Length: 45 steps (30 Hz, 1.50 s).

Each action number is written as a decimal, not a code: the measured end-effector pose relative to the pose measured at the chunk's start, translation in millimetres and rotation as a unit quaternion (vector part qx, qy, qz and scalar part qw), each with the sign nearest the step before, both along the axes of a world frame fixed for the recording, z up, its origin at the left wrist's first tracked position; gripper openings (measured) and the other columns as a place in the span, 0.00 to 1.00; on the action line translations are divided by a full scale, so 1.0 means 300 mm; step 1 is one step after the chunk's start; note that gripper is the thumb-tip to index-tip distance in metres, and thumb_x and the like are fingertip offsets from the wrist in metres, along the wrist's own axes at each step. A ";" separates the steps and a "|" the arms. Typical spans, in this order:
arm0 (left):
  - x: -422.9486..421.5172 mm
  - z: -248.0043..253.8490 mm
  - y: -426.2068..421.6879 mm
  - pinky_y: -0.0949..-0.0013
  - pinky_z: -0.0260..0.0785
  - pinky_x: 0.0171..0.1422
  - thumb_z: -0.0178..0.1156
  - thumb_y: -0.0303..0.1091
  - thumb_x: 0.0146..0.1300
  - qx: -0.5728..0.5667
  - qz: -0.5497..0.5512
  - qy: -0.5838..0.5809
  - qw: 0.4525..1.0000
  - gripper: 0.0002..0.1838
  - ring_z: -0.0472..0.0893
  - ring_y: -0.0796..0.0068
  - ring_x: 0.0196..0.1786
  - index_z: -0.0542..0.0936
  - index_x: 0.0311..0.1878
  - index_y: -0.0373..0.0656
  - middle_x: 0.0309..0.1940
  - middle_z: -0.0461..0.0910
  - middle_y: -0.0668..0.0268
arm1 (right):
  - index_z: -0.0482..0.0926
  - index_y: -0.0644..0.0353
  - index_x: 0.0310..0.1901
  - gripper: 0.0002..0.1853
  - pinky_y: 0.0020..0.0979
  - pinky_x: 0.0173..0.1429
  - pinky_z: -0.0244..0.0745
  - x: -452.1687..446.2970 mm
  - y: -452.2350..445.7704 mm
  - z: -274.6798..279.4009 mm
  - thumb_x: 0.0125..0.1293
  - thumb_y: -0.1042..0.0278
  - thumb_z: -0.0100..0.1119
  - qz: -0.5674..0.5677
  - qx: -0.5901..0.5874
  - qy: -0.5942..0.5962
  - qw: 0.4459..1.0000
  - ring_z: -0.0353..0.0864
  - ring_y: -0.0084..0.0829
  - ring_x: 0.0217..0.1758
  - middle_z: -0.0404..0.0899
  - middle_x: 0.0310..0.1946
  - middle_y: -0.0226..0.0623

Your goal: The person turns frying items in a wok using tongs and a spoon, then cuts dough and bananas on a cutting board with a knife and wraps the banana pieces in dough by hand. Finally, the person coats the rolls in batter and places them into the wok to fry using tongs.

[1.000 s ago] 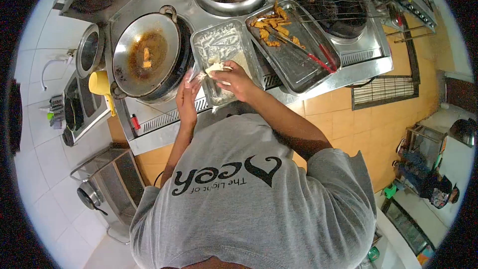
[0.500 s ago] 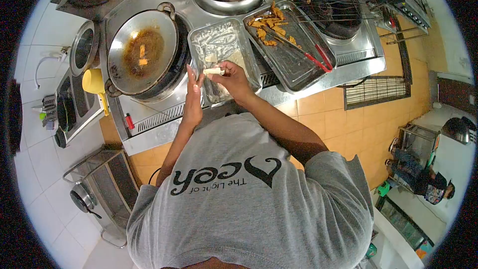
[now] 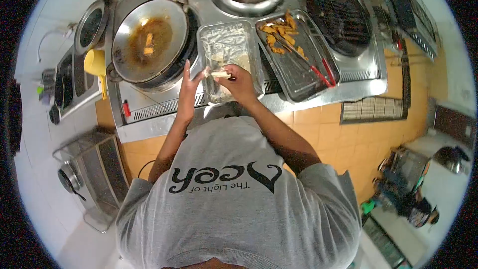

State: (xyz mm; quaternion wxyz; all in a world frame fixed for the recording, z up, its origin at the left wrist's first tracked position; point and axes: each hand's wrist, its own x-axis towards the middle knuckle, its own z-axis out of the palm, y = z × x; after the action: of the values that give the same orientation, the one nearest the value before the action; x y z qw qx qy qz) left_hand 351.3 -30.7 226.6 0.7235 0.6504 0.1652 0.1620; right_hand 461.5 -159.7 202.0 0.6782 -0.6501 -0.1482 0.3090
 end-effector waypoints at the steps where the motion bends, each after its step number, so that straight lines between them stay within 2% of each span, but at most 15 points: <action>1: 0.000 0.043 -0.015 0.70 0.58 0.64 0.45 0.32 0.70 -0.030 0.029 0.004 0.999 0.26 0.69 0.73 0.60 0.55 0.70 0.44 0.55 0.74 0.56 | 0.76 0.66 0.41 0.16 0.20 0.38 0.71 0.011 0.002 -0.031 0.52 0.72 0.68 0.002 -0.016 -0.036 0.999 0.77 0.17 0.35 0.80 0.34 0.31; 4: -0.037 -0.020 0.055 0.76 0.63 0.58 0.49 0.28 0.68 -0.028 0.000 0.160 0.987 0.29 0.76 0.76 0.50 0.53 0.69 0.38 0.47 0.78 0.59 | 0.76 0.65 0.41 0.15 0.20 0.36 0.71 0.053 0.001 -0.051 0.53 0.72 0.68 0.023 -0.019 -0.011 0.999 0.76 0.18 0.33 0.80 0.33 0.31; 5: -0.048 -0.048 0.056 0.77 0.66 0.53 0.51 0.25 0.66 -0.037 0.050 0.099 0.993 0.25 0.77 0.80 0.43 0.59 0.65 0.37 0.41 0.80 0.61 | 0.76 0.66 0.41 0.16 0.21 0.35 0.72 0.076 0.009 -0.034 0.53 0.72 0.69 0.032 -0.052 -0.009 0.998 0.77 0.19 0.32 0.80 0.32 0.33; 8: -0.104 -0.094 0.089 0.76 0.66 0.53 0.51 0.26 0.66 -0.047 0.101 0.054 0.992 0.24 0.77 0.79 0.43 0.60 0.65 0.39 0.40 0.80 0.59 | 0.76 0.67 0.43 0.18 0.22 0.36 0.73 0.160 0.102 0.052 0.53 0.69 0.69 0.070 -0.110 -0.040 0.991 0.78 0.21 0.33 0.80 0.32 0.35; 9: -0.125 -0.104 0.098 0.75 0.66 0.54 0.50 0.25 0.66 -0.054 0.114 0.035 0.991 0.23 0.77 0.78 0.44 0.61 0.64 0.39 0.40 0.80 0.59 | 0.76 0.68 0.45 0.21 0.23 0.38 0.74 0.200 0.142 0.039 0.52 0.65 0.70 0.102 -0.066 -0.054 0.991 0.79 0.23 0.35 0.80 0.34 0.36; 12: -0.187 -0.100 0.108 0.74 0.66 0.55 0.49 0.24 0.66 -0.084 0.184 0.044 0.978 0.21 0.77 0.77 0.45 0.62 0.62 0.38 0.39 0.80 0.60 | 0.78 0.68 0.44 0.21 0.24 0.39 0.74 0.282 0.330 0.105 0.52 0.63 0.70 0.170 -0.101 -0.165 0.966 0.79 0.23 0.36 0.80 0.35 0.36; 14: -0.233 -0.104 0.112 0.73 0.66 0.56 0.49 0.22 0.66 -0.106 0.223 0.029 0.969 0.20 0.78 0.76 0.45 0.64 0.61 0.37 0.38 0.79 0.62 | 0.80 0.65 0.42 0.19 0.25 0.40 0.75 0.347 0.486 0.060 0.51 0.63 0.70 0.238 -0.056 -0.236 0.941 0.79 0.23 0.36 0.80 0.35 0.36; 19: -0.342 -0.157 0.137 0.74 0.65 0.56 0.49 0.23 0.66 -0.156 0.289 0.021 0.944 0.19 0.77 0.76 0.46 0.64 0.60 0.35 0.37 0.77 0.64 | 0.81 0.61 0.40 0.16 0.35 0.49 0.74 0.411 0.797 0.070 0.46 0.72 0.66 0.366 -0.145 -0.514 0.762 0.80 0.42 0.42 0.80 0.38 0.43; 22: -0.384 -0.176 0.148 0.75 0.65 0.54 0.49 0.22 0.65 -0.161 0.316 0.027 0.935 0.19 0.76 0.78 0.45 0.66 0.59 0.36 0.37 0.78 0.66 | 0.81 0.61 0.40 0.15 0.36 0.50 0.73 0.406 0.899 0.051 0.47 0.72 0.65 0.400 -0.192 -0.570 0.692 0.79 0.41 0.44 0.79 0.37 0.42; 27: -0.397 -0.219 0.165 0.77 0.65 0.53 0.50 0.22 0.65 -0.160 0.328 0.020 0.931 0.18 0.76 0.80 0.44 0.67 0.59 0.37 0.37 0.77 0.67 | 0.79 0.54 0.40 0.15 0.38 0.51 0.72 0.430 0.987 -0.010 0.47 0.70 0.67 0.438 -0.156 -0.680 0.567 0.77 0.37 0.47 0.79 0.36 0.36; 30: -0.380 -0.203 0.177 0.77 0.65 0.53 0.51 0.21 0.64 -0.160 0.327 0.019 0.931 0.19 0.76 0.80 0.44 0.67 0.59 0.38 0.38 0.77 0.67 | 0.80 0.53 0.41 0.15 0.43 0.61 0.63 0.412 0.993 0.013 0.48 0.71 0.65 0.439 -0.235 -0.679 0.540 0.75 0.35 0.51 0.80 0.39 0.33; 33: -0.367 -0.197 0.189 0.76 0.65 0.53 0.51 0.21 0.64 -0.158 0.314 0.028 0.936 0.20 0.75 0.80 0.45 0.67 0.59 0.39 0.39 0.76 0.67 | 0.80 0.52 0.41 0.15 0.54 0.66 0.52 0.403 0.991 0.031 0.49 0.69 0.65 0.434 -0.258 -0.683 0.528 0.73 0.31 0.54 0.80 0.41 0.29; 36: -0.355 -0.198 0.197 0.76 0.65 0.53 0.51 0.21 0.63 -0.162 0.302 0.019 0.939 0.20 0.75 0.80 0.45 0.67 0.59 0.40 0.40 0.76 0.67 | 0.81 0.50 0.40 0.12 0.61 0.67 0.46 0.427 0.990 -0.012 0.51 0.67 0.63 0.431 -0.235 -0.740 0.460 0.69 0.27 0.58 0.79 0.43 0.26; 42: -0.348 -0.174 0.203 0.76 0.66 0.52 0.51 0.21 0.63 -0.166 0.305 0.040 0.937 0.20 0.76 0.80 0.44 0.67 0.59 0.40 0.39 0.77 0.66 | 0.82 0.45 0.41 0.12 0.63 0.66 0.42 0.456 0.953 0.015 0.52 0.65 0.61 0.459 -0.199 -0.744 0.443 0.64 0.28 0.63 0.75 0.49 0.24; 45: -0.342 -0.179 0.196 0.76 0.66 0.51 0.51 0.21 0.63 -0.162 0.306 0.039 0.937 0.20 0.76 0.80 0.44 0.67 0.59 0.40 0.39 0.77 0.66 | 0.82 0.45 0.41 0.12 0.64 0.66 0.38 0.461 0.956 -0.009 0.52 0.67 0.60 0.456 -0.172 -0.741 0.462 0.62 0.29 0.64 0.74 0.50 0.25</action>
State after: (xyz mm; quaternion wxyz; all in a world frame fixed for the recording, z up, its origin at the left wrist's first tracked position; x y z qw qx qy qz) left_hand 248.6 28.1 172.8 0.7276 0.4483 0.4084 0.3207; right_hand 599.9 127.2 199.2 -0.0494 -0.5782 -0.8144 -0.0041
